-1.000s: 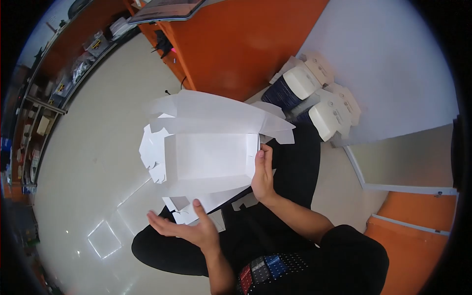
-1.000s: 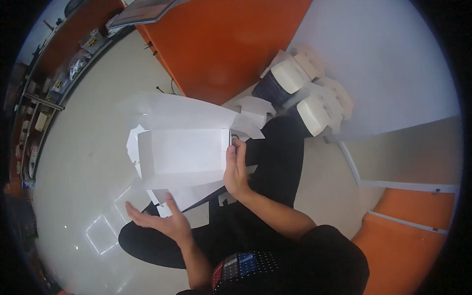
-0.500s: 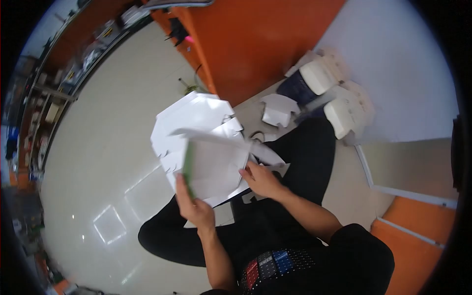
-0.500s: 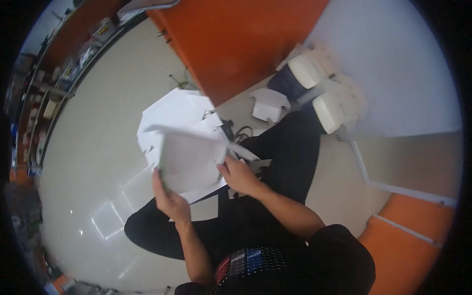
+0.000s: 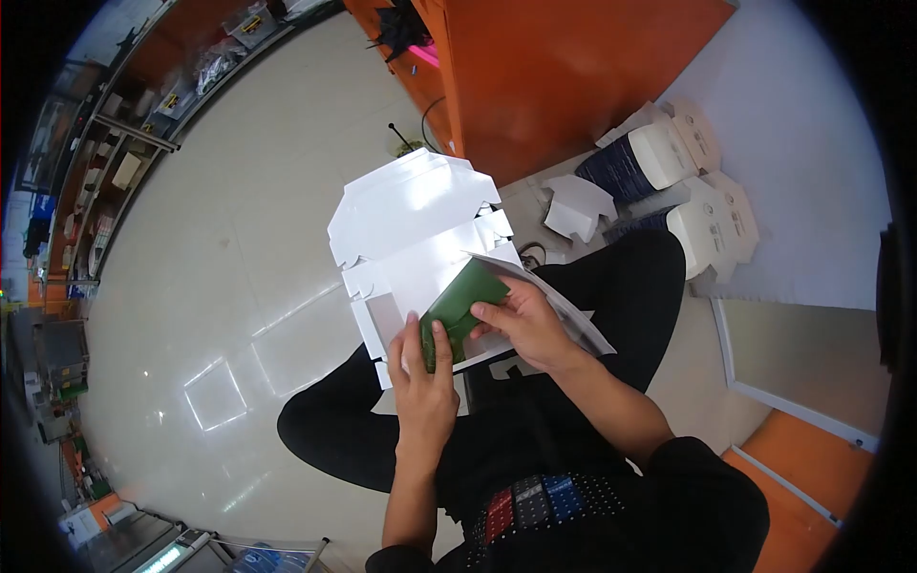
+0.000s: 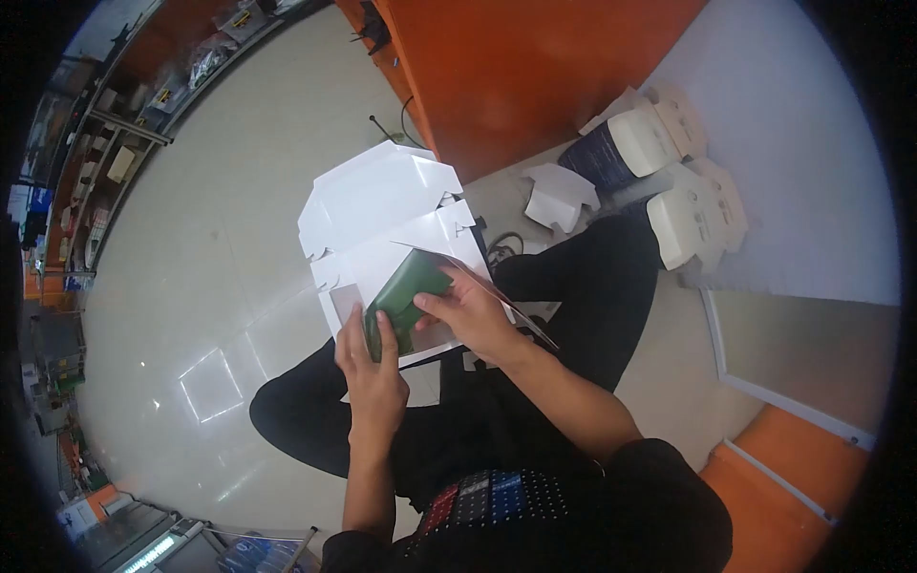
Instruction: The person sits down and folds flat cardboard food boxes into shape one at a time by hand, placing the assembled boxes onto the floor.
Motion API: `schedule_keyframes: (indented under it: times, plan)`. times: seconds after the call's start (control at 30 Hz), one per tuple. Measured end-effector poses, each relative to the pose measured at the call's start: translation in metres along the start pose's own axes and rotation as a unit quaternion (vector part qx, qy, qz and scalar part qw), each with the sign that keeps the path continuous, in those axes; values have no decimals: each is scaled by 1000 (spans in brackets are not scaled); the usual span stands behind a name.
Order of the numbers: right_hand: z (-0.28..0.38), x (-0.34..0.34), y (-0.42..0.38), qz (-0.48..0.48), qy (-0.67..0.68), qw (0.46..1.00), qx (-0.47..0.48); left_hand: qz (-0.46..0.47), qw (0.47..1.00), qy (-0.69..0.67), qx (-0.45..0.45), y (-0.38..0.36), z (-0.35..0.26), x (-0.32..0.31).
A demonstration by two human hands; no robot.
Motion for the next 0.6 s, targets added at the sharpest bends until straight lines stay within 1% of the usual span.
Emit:
schedule_keyframes:
  times: [0.07, 0.17, 0.27, 0.33, 0.43, 0.53, 0.6]
  plan:
    - [-1, -2, -4, -5, 26, 1000, -5, 18, 999, -30, 38, -12, -1, 4]
    - [4, -3, -10, -17, 58, 998, -4, 12, 998, -54, -14, -11, -3, 16]
    - [8, -3, -16, -38, 53, 998, 7, -45, 993, -77, -74, -15, -4, 17]
    - [10, -7, -23, -58, 43, 997, 24, -63, 992, -86, -65, -10, -4, 21]
    - [17, -15, -32, -90, 30, 993, 74, -90, 989, -105, -58, -8, -8, 20]
    - [16, -13, -40, -121, -29, 987, 98, -103, 987, -117, -50, -8, -14, 18]
    - [13, -15, -48, -126, -33, 986, 101, -117, 985, -120, -37, -8, -17, 19]
Point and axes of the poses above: each hand's wrist, its own y-axis towards the middle knuckle, its own x-axis out of the back of the hand, z = x × y, the point moved 6 cm from there along y, towards the middle knuckle, and after that the axes turned 1 degree about -z, right-handed, at the moved point
